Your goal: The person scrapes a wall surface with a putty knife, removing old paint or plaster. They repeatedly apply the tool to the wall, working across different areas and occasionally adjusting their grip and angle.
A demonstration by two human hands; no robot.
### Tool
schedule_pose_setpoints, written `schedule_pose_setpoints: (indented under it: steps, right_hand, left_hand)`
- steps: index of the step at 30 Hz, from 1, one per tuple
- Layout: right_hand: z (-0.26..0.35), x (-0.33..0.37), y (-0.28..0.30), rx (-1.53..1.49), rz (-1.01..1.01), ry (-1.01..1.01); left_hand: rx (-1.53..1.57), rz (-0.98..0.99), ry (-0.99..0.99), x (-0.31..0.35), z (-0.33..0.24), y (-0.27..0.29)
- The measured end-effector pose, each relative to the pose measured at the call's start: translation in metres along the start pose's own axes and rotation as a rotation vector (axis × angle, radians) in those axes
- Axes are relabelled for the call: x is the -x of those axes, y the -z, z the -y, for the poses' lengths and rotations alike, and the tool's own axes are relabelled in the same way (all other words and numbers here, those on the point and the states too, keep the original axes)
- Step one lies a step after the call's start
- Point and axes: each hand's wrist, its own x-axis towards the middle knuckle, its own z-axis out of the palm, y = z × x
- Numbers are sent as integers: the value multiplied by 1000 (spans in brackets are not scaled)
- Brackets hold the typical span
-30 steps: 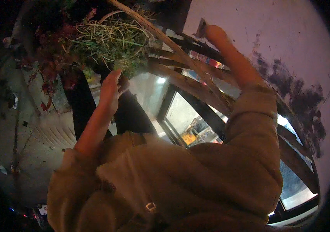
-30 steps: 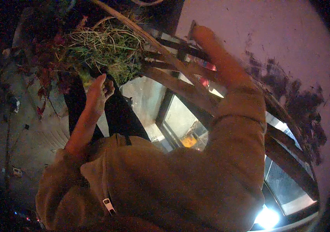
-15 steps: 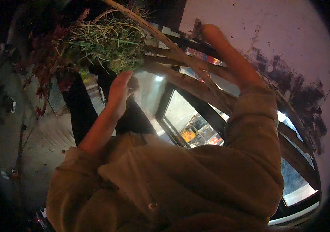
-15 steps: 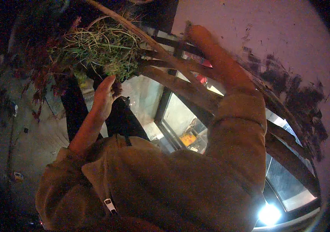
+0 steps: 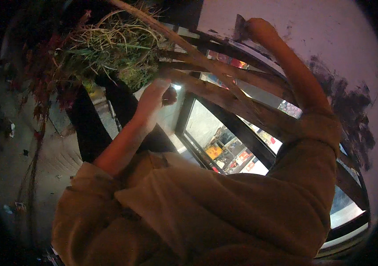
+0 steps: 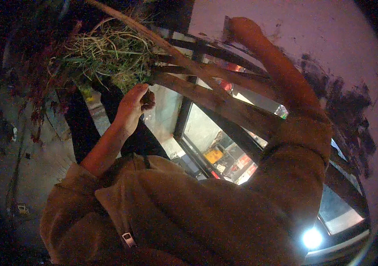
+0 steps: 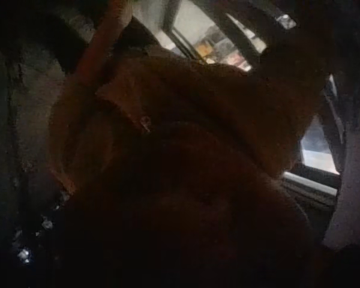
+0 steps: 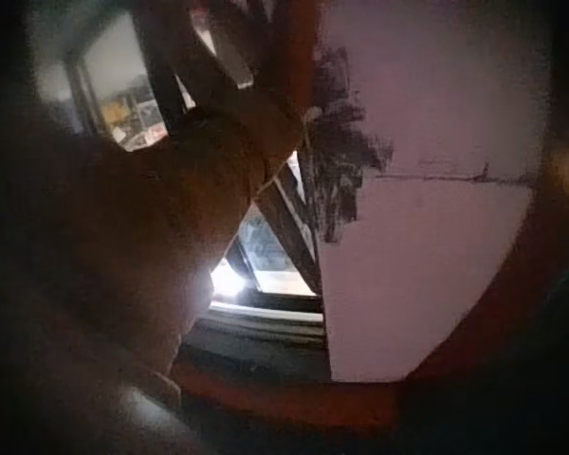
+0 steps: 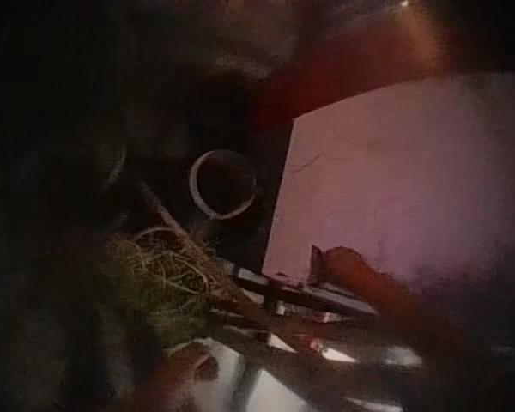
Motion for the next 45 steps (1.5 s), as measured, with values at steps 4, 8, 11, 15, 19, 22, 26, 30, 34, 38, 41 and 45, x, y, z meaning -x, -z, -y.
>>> schedule_pose_setpoints:
  steps: [4, 8, 11, 15, 19, 22, 26, 30, 34, 38, 41, 45]
  right_hand:
    - [38, -65, -33, -192, 37, -258]
    - [23, -76, -44, -151, 131, -145]
    - [15, -35, -8, -114, 319, -178]
    - [16, -14, -24, -264, 187, -164]
    - [58, -67, -75, -294, 80, -193]
    - [75, -98, -86, -246, 68, -230]
    - [41, -53, -52, -249, 23, -97]
    - [3, 1, -11, -147, 165, -126]
    - [24, -37, -19, -238, 85, -140]
    - [47, -124, -105, -287, 66, -122]
    - [48, -154, -183, -166, -58, -85]
    - [55, -117, -69, -193, 139, -129]
  left_hand:
    - [21, -90, -54, 7, -8, 26]
    - [58, -109, -87, 6, -5, 43]
    - [75, -103, -90, 10, -8, 37]
    - [105, -56, -97, 5, -7, 32]
    - [83, -33, -89, 8, -14, 33]
    - [50, -131, -72, 11, -25, 43]
    - [53, -178, -88, 8, -20, 49]
    - [91, -108, -89, 1, -15, 36]
    - [64, -14, -133, -5, -8, 30]
    - [68, -65, -80, -1, -18, 48]
    - [57, -122, -80, -8, -15, 67]
    - [90, -173, -103, 3, -17, 64]
